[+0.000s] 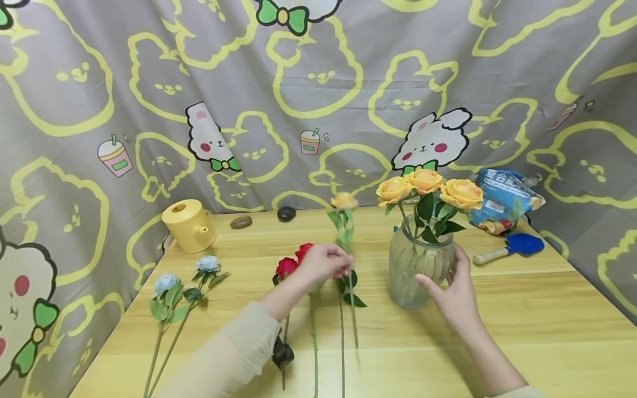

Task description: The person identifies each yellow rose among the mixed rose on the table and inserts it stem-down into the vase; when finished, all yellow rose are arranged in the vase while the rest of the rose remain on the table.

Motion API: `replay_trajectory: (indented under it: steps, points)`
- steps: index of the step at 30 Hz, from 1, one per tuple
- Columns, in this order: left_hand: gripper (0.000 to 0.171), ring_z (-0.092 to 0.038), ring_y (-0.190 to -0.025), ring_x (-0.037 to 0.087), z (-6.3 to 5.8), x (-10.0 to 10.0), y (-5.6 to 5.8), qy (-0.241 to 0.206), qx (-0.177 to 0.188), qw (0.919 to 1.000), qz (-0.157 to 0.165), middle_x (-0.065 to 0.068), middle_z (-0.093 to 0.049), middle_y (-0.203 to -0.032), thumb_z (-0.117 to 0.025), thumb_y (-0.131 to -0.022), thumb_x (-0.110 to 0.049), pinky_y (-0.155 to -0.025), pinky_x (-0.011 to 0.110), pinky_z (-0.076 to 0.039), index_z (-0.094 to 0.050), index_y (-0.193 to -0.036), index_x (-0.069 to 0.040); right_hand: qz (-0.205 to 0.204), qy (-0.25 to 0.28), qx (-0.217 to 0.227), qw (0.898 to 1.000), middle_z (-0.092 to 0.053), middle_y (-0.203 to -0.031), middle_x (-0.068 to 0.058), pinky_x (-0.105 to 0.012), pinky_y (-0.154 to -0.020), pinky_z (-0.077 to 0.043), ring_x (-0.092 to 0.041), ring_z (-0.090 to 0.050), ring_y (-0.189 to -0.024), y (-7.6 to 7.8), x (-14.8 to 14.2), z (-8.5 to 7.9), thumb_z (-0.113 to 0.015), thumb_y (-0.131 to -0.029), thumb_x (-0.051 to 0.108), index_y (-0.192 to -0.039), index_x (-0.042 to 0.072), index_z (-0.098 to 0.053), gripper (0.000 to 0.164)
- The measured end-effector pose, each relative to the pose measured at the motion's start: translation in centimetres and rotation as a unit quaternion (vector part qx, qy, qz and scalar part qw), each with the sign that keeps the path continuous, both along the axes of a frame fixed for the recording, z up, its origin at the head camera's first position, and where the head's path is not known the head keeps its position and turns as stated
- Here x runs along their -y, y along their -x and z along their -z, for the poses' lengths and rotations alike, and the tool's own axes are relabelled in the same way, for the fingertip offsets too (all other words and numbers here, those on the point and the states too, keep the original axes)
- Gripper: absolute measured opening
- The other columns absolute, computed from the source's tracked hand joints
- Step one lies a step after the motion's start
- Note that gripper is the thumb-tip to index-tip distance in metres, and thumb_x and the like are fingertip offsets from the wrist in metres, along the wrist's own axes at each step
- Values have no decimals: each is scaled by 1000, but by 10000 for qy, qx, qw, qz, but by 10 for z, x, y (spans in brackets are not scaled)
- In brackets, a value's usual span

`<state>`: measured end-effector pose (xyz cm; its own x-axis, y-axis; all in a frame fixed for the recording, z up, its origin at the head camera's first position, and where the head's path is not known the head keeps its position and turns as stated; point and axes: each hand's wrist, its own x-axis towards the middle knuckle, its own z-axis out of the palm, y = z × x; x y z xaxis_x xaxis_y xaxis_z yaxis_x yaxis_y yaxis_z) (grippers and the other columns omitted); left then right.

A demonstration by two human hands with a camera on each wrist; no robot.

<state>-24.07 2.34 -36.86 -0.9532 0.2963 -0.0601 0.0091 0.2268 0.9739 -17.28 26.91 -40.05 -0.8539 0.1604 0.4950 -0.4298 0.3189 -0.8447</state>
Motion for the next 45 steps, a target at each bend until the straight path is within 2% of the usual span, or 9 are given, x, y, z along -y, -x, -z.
replay_trajectory:
  steps: [6,10,17,21,25,31,34,39,45]
  points:
    - [18,-62,-71,15,-31,25,8,-688,-680,9953,-46,7,-66,-81,-67,-82,-13,-68,30,-53,-63,-91,2,107,-244,168,9995,-31,-134,-17,-11,-98,-26,-5,-34,-121,-2,-3,0,-63,-77,-11,-142,11,-12,85]
    - [17,-63,-74,14,-61,22,9,-1405,-1404,9800,142,10,-66,-84,-66,-82,-9,-74,34,-52,-61,-92,5,166,-344,238,9990,-27,-136,-25,-11,-99,-25,-6,-31,-123,-4,-5,0,-63,-78,-9,-142,11,-10,85]
    - [15,-65,-78,16,-124,-14,-5,-2966,-2401,9228,523,17,-66,-88,-62,-82,2,-78,36,-51,-59,-93,11,216,-383,263,9987,-29,-134,-25,-10,-97,-27,-4,-34,-119,-6,-5,2,-63,-78,-9,-142,10,-11,86]
    - [11,-65,-77,22,-150,-34,-18,-3143,-3320,8885,402,23,-64,-88,-61,-80,8,-74,35,-52,-59,-89,14,167,-375,320,9986,-28,-135,-27,-10,-96,-27,-4,-33,-120,-5,-3,2,-64,-78,-7,-142,11,-10,85]
    - [7,-64,-76,33,-157,-45,-31,-3021,-4104,8603,126,29,-62,-85,-61,-78,13,-70,33,-53,-58,-83,16,81,-368,327,9988,-27,-135,-28,-10,-96,-27,-5,-32,-122,-2,0,2,-63,-80,-6,-142,11,-10,84]
    - [10,-65,-75,11,-128,-57,-22,-2687,-3860,8822,-233,18,-66,-84,-64,-81,0,-70,26,-53,-62,-84,9,45,-334,207,9992,-29,-134,-26,-10,-96,-27,-4,-33,-121,-2,1,0,-63,-80,-7,-142,12,-12,82]
    - [10,-65,-74,14,-120,-57,-24,-2514,-3752,8918,-280,17,-66,-85,-65,-81,-2,-68,25,-53,-62,-84,8,54,-322,190,9993,-29,-134,-26,-11,-97,-27,-5,-33,-122,-3,1,-2,-63,-79,-7,-142,11,-12,83]
    - [7,-66,-74,24,-123,-53,-36,-2109,-3941,8944,-156,21,-66,-84,-63,-80,4,-68,22,-52,-62,-83,11,82,-331,126,9993,-30,-134,-24,-12,-98,-27,-5,-33,-122,-4,-1,-4,-63,-78,-8,-142,11,-13,83]
    - [9,-66,-72,10,-107,-63,-23,-1238,-4174,9002,64,12,-68,-80,-64,-82,-3,-66,14,-49,-67,-87,4,56,-285,39,9996,-34,-133,-13,-12,-97,-28,-3,-35,-120,-3,0,-3,-63,-78,-10,-141,13,-15,83]
